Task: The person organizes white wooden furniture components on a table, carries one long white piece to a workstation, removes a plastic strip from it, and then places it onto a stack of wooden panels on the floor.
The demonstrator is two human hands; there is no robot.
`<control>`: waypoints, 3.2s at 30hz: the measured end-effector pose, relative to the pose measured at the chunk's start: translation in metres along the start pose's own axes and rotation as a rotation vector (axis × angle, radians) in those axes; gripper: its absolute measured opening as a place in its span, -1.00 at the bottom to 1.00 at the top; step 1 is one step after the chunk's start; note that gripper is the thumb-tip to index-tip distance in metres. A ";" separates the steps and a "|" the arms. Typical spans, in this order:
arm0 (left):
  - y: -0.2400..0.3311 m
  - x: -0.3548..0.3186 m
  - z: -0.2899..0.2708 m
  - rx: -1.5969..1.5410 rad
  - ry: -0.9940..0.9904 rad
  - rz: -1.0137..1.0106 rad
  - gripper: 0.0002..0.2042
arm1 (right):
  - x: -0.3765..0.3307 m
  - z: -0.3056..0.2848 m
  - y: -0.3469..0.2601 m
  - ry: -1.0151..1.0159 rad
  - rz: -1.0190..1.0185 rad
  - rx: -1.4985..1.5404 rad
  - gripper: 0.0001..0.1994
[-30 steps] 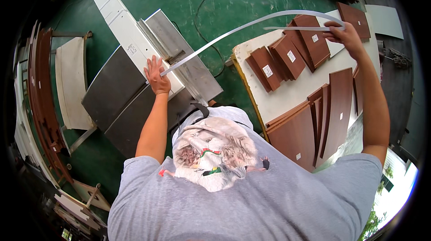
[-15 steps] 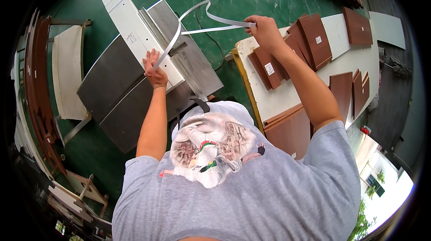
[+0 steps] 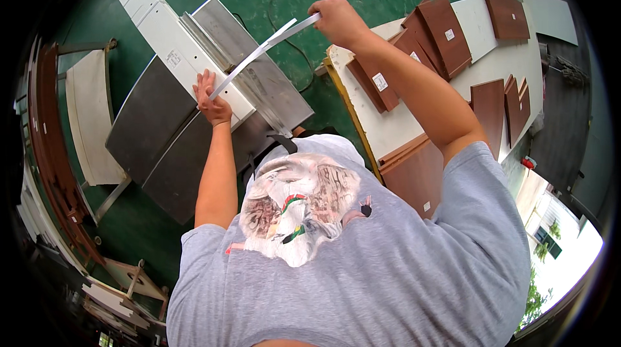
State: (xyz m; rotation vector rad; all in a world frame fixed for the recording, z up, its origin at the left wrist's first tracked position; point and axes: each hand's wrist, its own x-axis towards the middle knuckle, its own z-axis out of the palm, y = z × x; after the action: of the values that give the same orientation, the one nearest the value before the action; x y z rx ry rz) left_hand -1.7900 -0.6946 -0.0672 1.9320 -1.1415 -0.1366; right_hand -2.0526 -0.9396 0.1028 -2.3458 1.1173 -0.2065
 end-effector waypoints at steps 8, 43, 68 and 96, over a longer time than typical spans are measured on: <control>0.003 0.000 0.002 0.039 -0.003 0.020 -0.51 | 0.019 0.094 0.013 -0.183 0.287 0.627 -0.75; 0.012 0.002 -0.003 0.171 -0.048 -0.007 -0.67 | 0.011 0.202 -0.002 0.264 0.533 1.133 -0.69; 0.014 0.003 -0.004 0.153 -0.040 -0.004 -0.67 | 0.006 0.211 -0.029 0.386 0.160 0.472 -0.68; 0.010 0.001 -0.006 0.147 -0.038 -0.011 -0.68 | -0.022 0.181 0.033 0.156 0.581 0.490 -0.78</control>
State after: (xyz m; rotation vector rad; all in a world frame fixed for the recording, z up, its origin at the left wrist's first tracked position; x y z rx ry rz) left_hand -1.7930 -0.6937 -0.0561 2.0734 -1.1944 -0.0978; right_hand -2.0257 -0.8682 -0.0658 -1.5312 1.5646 -0.3989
